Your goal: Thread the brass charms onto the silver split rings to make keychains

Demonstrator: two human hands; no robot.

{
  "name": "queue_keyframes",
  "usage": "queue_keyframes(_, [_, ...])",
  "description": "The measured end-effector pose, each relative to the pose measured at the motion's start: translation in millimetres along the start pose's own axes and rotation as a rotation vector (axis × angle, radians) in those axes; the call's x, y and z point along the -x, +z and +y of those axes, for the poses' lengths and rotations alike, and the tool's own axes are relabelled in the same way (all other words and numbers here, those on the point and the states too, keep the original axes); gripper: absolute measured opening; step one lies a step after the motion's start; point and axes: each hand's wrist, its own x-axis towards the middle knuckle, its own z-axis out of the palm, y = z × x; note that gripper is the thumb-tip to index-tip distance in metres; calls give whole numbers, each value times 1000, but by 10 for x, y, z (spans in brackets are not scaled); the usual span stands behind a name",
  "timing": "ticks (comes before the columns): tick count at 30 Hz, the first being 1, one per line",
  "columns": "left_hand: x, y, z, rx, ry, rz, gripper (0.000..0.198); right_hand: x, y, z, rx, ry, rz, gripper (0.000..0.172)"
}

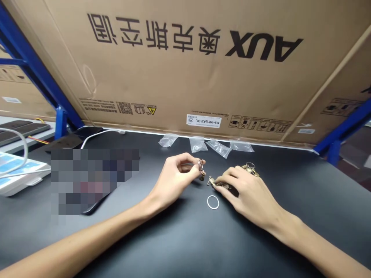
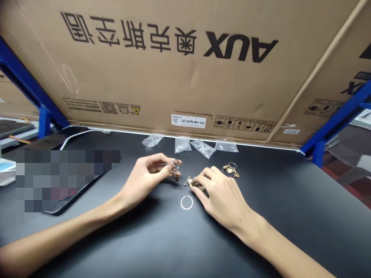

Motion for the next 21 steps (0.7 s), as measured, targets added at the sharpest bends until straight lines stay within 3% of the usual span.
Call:
queue_keyframes(17, [3, 17, -28, -29, 14, -29, 15, 2, 40, -20, 23, -147, -17, 17])
queue_keyframes(21, [12, 13, -30, -83, 50, -46, 14, -1, 28, -16, -72, -102, 15, 18])
